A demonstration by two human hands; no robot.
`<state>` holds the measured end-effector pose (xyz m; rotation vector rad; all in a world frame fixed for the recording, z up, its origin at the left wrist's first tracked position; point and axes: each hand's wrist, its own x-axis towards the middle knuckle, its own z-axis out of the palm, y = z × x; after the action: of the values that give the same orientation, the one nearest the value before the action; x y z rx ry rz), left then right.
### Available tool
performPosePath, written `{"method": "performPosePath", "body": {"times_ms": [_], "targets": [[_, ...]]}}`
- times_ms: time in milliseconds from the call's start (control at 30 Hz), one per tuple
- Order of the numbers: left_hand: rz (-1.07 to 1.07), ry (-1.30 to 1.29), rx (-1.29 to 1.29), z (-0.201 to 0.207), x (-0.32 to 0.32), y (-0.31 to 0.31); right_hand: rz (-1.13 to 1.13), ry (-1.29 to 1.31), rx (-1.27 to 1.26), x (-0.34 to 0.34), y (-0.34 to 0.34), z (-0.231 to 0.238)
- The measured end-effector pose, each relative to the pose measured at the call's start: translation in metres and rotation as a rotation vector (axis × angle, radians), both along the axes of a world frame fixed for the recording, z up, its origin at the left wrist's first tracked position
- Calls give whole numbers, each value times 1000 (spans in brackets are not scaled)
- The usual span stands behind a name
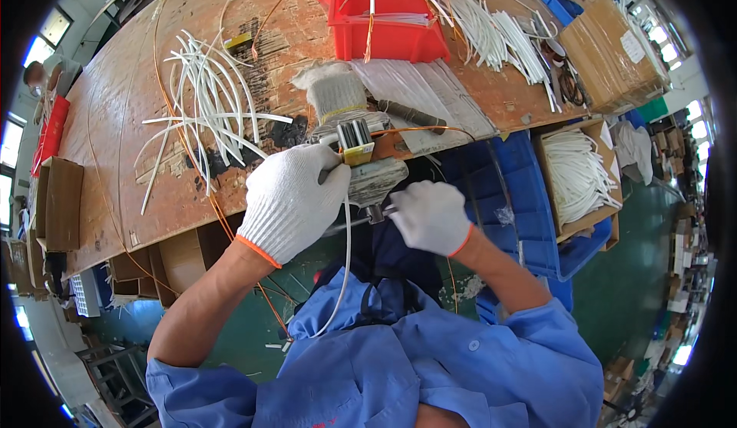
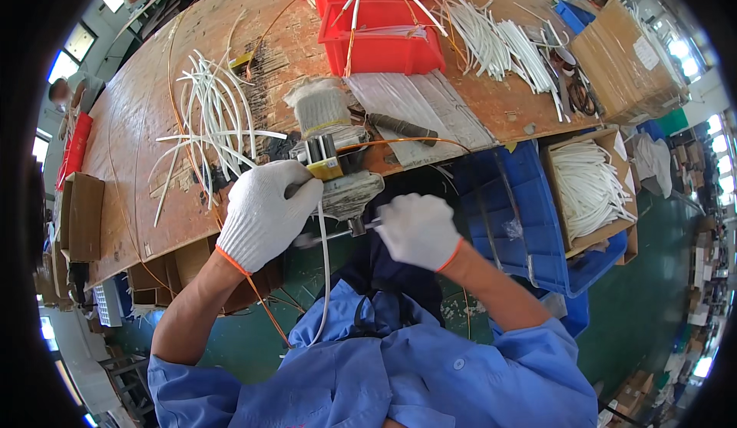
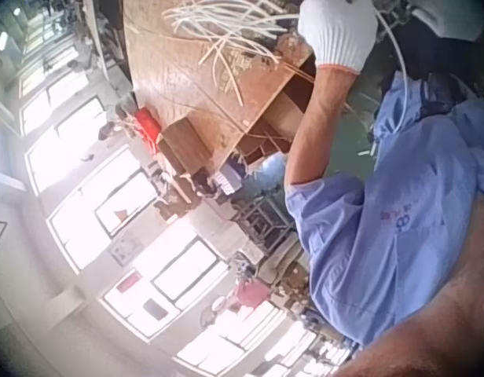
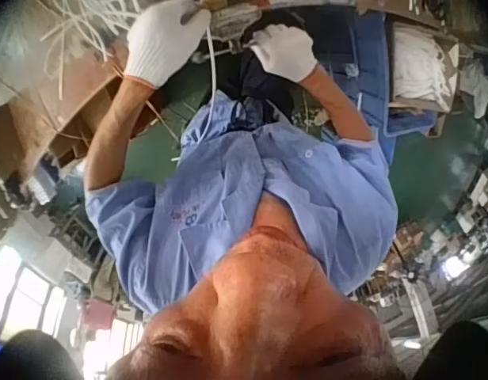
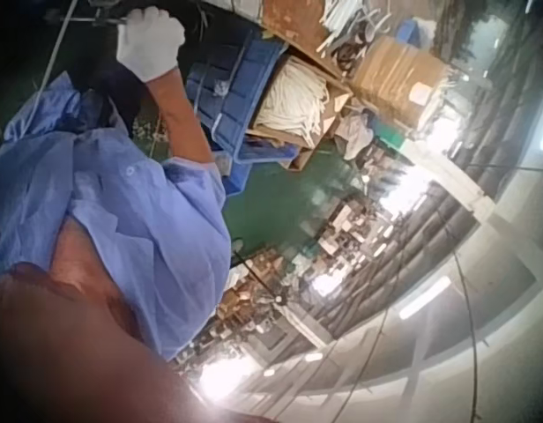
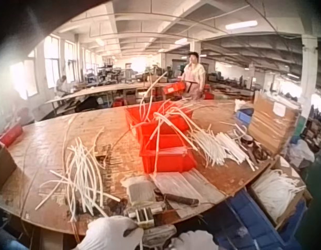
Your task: The worker cuts plastic strapping, wraps insulation tape, and secures copper coils/windings using standard workspace fixtures and manual dexterity.
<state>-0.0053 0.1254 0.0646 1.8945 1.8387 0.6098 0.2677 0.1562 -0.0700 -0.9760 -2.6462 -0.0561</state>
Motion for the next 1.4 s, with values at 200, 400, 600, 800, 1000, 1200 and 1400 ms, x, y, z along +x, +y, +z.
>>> {"method": "performPosePath", "body": {"times_ms": [200,400,600,800,1000,1200,1400], "targets": [[162,-392,64,-19,3,-13,-14,-91,20,52,5,2],[197,-164,104,-9,21,-36,36,287,92,-28,51,114],[222,-76,167,-26,26,-46,218,346,-114,-44,79,118],[206,-272,156,-22,27,-40,233,297,-305,-45,80,128],[197,-32,220,-25,32,-37,170,304,-414,-39,55,126],[199,-434,450,-72,12,-21,176,372,-557,-37,65,127],[201,-548,483,-94,24,-6,224,273,-372,-28,67,131]]}}
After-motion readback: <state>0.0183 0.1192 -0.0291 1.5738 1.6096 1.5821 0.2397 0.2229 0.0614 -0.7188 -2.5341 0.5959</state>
